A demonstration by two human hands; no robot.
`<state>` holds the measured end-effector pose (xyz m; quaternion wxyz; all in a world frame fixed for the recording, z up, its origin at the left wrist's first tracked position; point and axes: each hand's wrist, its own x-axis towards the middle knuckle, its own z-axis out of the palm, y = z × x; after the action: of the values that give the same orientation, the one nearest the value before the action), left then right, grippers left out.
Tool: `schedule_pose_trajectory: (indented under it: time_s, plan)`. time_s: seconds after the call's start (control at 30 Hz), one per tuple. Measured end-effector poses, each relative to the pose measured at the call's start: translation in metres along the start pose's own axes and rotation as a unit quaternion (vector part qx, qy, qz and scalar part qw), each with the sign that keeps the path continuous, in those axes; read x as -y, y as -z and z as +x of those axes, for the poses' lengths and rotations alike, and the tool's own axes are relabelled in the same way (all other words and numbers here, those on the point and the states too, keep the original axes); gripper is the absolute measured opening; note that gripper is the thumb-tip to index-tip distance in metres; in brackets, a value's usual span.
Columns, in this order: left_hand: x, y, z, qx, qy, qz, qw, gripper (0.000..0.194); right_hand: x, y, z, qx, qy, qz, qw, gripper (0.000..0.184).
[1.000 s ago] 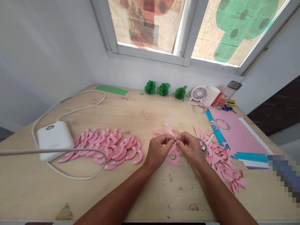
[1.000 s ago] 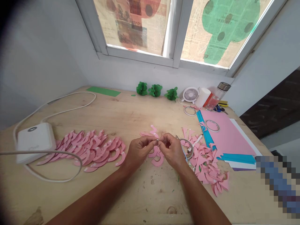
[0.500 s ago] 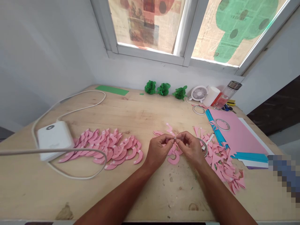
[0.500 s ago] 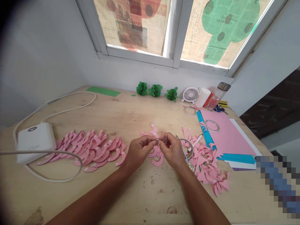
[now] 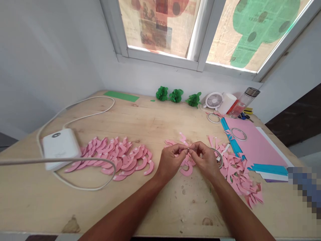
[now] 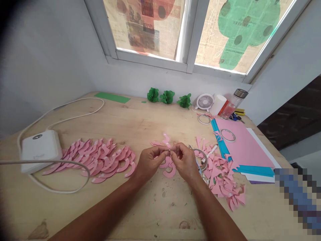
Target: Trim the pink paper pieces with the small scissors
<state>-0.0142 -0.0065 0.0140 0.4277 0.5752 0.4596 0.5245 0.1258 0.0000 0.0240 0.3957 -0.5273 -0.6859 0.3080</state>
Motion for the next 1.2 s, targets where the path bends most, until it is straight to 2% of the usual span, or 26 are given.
schedule_pose_trajectory:
  time_s: [0.37, 0.63, 0.8, 1.0, 1.2]
  plan:
    - [0.0005, -0.0003, 0.0004, -0.002, -0.001, 0.002, 1.0, 0.013, 0.004, 0.0019, 0.0001, 0.032, -0.004, 0.018, 0.999, 0.005]
    - [0.0026, 0.0001, 0.0005, -0.004, 0.01, -0.003, 1.0, 0.015, -0.0002, 0.002, 0.0004, 0.05, -0.013, 0.072, 0.996, 0.009]
    - [0.0012, 0.0011, 0.0009, -0.006, 0.033, -0.031, 0.999, 0.028, -0.0017, 0.0021, 0.0004, 0.058, -0.036, 0.131, 0.989, 0.012]
    - [0.0005, 0.0014, -0.0001, 0.003, 0.047, -0.051, 0.998, 0.042, 0.0007, 0.005, 0.0017, 0.009, -0.066, 0.16, 0.985, 0.013]
    - [0.0042, 0.0003, -0.0006, 0.005, 0.044, -0.038, 0.998, 0.051, 0.0006, 0.0017, 0.0006, 0.038, -0.054, 0.168, 0.984, 0.015]
